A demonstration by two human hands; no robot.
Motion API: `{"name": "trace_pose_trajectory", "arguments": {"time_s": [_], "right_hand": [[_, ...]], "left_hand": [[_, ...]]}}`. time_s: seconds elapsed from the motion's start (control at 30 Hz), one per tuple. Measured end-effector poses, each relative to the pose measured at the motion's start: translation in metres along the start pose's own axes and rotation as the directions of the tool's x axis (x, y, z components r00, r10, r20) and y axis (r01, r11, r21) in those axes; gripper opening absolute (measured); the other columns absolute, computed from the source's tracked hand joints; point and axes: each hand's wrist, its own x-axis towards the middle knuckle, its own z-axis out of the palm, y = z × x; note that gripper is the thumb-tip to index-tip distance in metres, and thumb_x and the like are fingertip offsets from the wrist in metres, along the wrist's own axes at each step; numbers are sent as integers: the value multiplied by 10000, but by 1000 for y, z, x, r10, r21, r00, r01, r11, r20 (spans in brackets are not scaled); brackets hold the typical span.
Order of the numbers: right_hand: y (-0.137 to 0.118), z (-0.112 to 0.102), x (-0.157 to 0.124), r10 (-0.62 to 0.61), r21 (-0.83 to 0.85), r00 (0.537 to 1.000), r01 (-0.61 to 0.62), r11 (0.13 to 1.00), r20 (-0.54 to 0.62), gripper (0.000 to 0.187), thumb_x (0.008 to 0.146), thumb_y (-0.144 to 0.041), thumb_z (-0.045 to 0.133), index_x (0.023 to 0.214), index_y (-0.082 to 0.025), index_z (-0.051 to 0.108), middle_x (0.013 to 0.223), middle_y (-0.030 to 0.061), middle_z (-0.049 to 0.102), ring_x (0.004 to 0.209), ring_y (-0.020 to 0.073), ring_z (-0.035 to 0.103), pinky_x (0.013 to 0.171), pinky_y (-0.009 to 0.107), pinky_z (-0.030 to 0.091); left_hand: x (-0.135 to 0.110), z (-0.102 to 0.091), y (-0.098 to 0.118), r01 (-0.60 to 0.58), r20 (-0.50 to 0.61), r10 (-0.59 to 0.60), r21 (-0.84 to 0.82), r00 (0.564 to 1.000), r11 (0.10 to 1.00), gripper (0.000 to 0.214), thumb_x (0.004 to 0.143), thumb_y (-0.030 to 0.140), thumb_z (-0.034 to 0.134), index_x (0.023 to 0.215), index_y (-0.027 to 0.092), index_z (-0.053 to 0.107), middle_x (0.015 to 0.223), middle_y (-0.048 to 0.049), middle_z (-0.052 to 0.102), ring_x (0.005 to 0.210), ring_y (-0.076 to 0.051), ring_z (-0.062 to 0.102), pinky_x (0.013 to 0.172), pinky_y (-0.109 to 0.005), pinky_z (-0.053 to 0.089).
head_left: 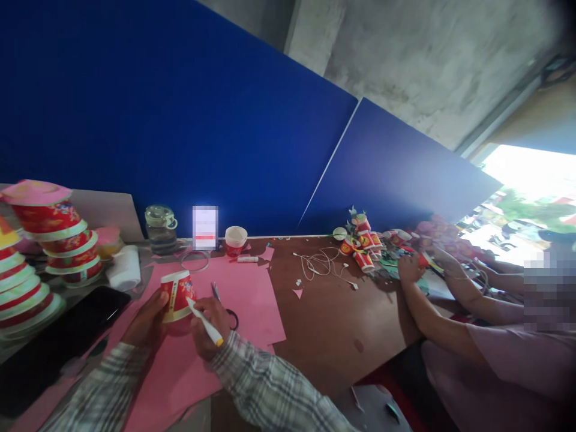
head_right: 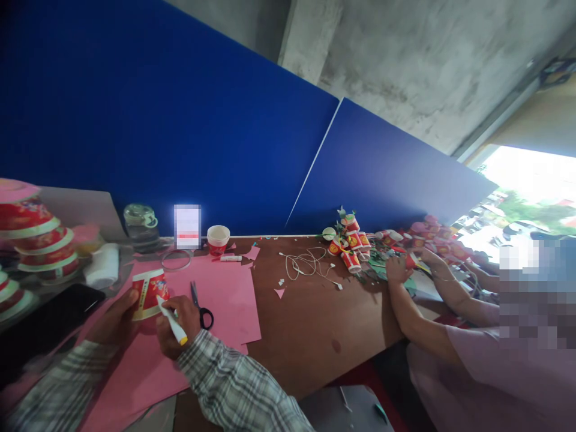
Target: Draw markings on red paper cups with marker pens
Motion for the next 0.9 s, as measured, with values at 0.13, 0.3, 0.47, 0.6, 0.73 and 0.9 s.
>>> {"name": "trace_pose_trajectory", "arguments": {"time_s": [0.13,0.3,0.47,0.6,0.73,0.9], "right_hand": [[0,-3,0,-10,-1,999,10,1000,35,182,819,-209,476,977,-135,527,882,60,621,795,140,622,728,246,534],[2,0,-1,-11,6,1000,10,1000,29,185,813,-208,484,973,-129,532,886,64,625,795,142,630,719,242,535],[6,5,-3,-30,2,999,30,1000,-13,161,800,-190,502,944,-134,551,870,54,633,794,133,634,731,233,534],[6,4,-4,-25,-7,1000,25,1000,12,178,793,-189,509,953,-132,558,891,57,637,814,135,636,743,237,534],[1,1,-1,-42,-2,999,42,999,-22,165,792,-191,511,939,-137,562,899,57,640,819,137,642,723,231,535],[-6,-3,2,-74,-11,996,74,997,-53,148,805,-200,488,917,-140,562,883,60,647,820,154,653,725,255,546]], "left_hand": [[-2,3,1,-9,-33,13,109,999,994,400,610,375,573,918,118,563,770,-107,614,722,-215,589,673,-346,459],[1,0,1,15,-9,-14,83,1000,996,388,587,349,599,898,119,569,776,-116,617,769,-231,587,691,-345,460],[1,0,-1,-44,-13,45,97,999,994,407,598,347,583,937,122,563,823,-125,615,779,-243,588,694,-360,460],[0,1,-1,-9,-35,12,85,999,996,434,580,359,595,950,135,557,825,-116,617,779,-237,585,686,-350,463],[-1,4,1,-19,-28,21,87,999,996,387,598,350,584,920,136,561,785,-102,616,747,-214,587,668,-325,465],[-4,10,2,-34,-41,39,101,998,994,360,570,357,607,848,130,572,690,-81,604,612,-178,572,582,-294,467]]}}
